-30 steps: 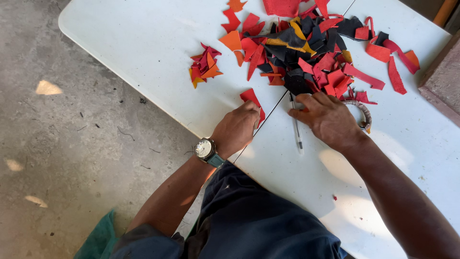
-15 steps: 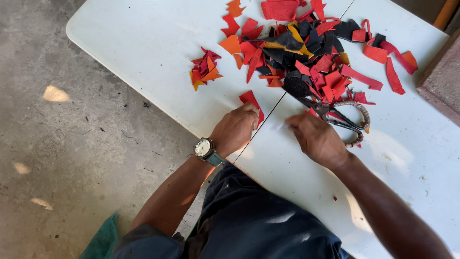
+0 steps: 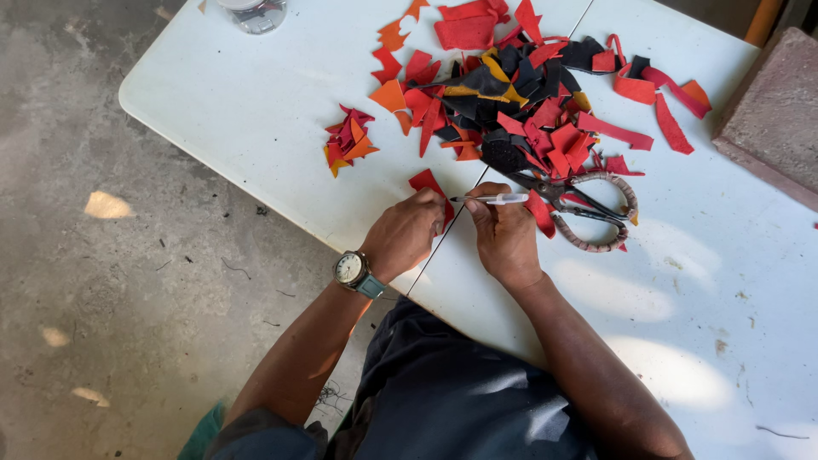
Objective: The person marks lines on small red leather scraps using a pen and then cuts along those marks using shears.
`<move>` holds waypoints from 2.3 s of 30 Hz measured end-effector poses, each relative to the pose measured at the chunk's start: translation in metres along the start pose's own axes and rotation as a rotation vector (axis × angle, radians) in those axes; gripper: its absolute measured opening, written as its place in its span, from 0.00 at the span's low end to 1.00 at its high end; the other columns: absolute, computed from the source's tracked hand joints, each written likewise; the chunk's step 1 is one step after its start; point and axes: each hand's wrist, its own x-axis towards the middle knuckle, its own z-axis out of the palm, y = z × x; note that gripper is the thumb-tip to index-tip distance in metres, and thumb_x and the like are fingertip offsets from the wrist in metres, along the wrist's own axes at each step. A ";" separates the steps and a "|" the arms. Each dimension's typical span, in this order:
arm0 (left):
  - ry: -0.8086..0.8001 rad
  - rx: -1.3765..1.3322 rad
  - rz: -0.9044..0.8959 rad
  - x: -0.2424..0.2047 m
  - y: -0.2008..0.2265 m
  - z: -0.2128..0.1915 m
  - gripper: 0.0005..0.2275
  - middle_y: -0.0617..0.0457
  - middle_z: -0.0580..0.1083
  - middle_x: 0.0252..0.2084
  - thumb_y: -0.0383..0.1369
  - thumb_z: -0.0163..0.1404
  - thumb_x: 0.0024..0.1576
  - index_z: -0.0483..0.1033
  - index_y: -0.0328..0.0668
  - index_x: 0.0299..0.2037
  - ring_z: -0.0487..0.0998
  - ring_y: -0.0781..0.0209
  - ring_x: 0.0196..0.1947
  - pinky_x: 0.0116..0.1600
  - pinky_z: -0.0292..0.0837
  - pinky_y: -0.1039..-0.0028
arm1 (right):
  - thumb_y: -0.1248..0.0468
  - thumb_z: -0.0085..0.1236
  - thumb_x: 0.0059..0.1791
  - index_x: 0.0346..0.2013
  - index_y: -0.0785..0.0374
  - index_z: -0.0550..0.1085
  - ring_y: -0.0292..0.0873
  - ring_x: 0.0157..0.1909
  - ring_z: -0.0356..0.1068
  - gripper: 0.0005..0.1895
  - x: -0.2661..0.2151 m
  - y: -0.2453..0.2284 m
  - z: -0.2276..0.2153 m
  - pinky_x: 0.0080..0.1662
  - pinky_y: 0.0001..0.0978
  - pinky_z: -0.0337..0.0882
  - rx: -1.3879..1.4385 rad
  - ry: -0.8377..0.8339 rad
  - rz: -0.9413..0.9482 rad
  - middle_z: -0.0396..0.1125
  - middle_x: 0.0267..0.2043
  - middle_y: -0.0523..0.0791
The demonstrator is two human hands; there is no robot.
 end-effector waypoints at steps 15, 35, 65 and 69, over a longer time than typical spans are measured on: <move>0.001 -0.050 -0.042 0.004 -0.007 -0.006 0.03 0.50 0.79 0.41 0.21 0.54 0.53 0.81 0.36 0.32 0.80 0.50 0.37 0.44 0.77 0.63 | 0.66 0.54 0.57 0.46 0.67 0.72 0.43 0.35 0.75 0.06 -0.001 -0.003 0.002 0.37 0.32 0.73 0.016 -0.017 -0.159 0.74 0.37 0.49; -0.021 -0.032 -0.036 0.011 -0.007 -0.013 0.02 0.51 0.78 0.37 0.24 0.55 0.50 0.80 0.39 0.26 0.80 0.48 0.36 0.43 0.74 0.59 | 0.69 0.53 0.56 0.45 0.67 0.69 0.49 0.34 0.74 0.04 -0.015 -0.020 -0.006 0.37 0.36 0.72 -0.009 -0.114 -0.157 0.72 0.37 0.49; -0.170 0.166 0.003 0.030 -0.012 -0.017 0.05 0.56 0.78 0.31 0.26 0.55 0.50 0.80 0.45 0.22 0.78 0.57 0.32 0.52 0.65 0.59 | 0.72 0.58 0.53 0.45 0.66 0.69 0.49 0.35 0.75 0.08 -0.029 -0.040 -0.006 0.37 0.36 0.74 -0.095 -0.154 -0.232 0.73 0.39 0.49; -0.165 0.183 0.010 0.030 -0.013 -0.017 0.05 0.56 0.77 0.30 0.26 0.55 0.49 0.80 0.45 0.23 0.78 0.57 0.32 0.51 0.65 0.59 | 0.72 0.58 0.54 0.45 0.66 0.69 0.50 0.36 0.75 0.08 -0.027 -0.038 -0.008 0.37 0.37 0.74 -0.121 -0.128 -0.253 0.73 0.41 0.49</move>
